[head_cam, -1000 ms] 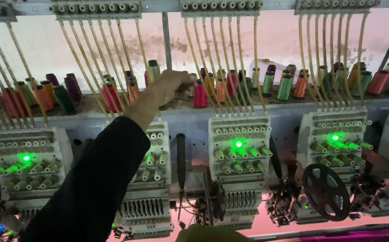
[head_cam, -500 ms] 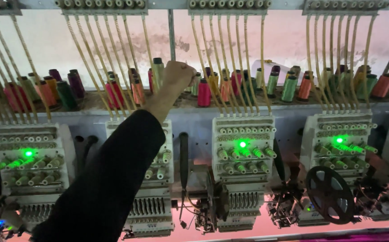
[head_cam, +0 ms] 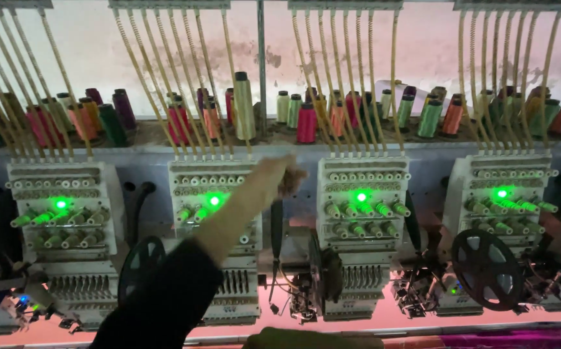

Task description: Refilling thread spools on an industrial embroidery machine and threading the machine.

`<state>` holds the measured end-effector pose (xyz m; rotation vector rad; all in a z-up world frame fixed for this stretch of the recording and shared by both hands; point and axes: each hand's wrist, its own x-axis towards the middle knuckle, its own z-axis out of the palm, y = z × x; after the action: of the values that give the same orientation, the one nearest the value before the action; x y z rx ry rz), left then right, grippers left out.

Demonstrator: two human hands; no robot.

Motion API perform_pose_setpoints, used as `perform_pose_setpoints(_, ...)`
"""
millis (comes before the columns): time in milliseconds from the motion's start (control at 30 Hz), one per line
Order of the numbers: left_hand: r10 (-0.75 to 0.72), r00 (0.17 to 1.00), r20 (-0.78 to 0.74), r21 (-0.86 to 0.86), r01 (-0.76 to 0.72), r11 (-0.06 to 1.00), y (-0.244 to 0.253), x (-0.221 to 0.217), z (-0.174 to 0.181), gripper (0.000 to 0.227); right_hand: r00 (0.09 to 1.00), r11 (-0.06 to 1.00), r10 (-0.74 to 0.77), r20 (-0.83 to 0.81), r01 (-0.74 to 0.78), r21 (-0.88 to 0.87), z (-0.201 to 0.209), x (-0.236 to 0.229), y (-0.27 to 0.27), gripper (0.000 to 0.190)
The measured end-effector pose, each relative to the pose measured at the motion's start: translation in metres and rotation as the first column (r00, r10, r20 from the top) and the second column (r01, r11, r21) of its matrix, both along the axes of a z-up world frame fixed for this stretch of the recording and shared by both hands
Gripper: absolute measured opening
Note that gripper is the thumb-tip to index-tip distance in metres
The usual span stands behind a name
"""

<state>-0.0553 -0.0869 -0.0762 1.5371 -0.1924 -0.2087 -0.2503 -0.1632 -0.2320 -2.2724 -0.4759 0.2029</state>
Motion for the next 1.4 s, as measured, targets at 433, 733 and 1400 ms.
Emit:
perform_pose_setpoints(433, -0.214, 0.954, -0.208, -0.453, 0.099, 0.886, 0.038, -0.085, -0.064, 0.029, 0.971, 0.797, -0.159, -0.176, 0.232, 0.558, 0.090, 0.038, -0.035, 0.095)
perform_pose_setpoints(733, -0.060, 0.868, 0.494, 0.076, 0.025, 0.997, 0.058, -0.064, -0.064, 0.037, 0.971, 0.898, -0.236, 0.037, 0.204, 0.390, 0.068, 0.052, -0.017, 0.025)
perform_pose_setpoints(1400, 0.126, 0.929, 0.347, 0.179, -0.197, 0.964, 0.035, -0.072, -0.061, 0.025, 0.938, 0.561, -0.257, 0.233, -0.052, 0.826, 0.081, 0.064, -0.007, 0.040)
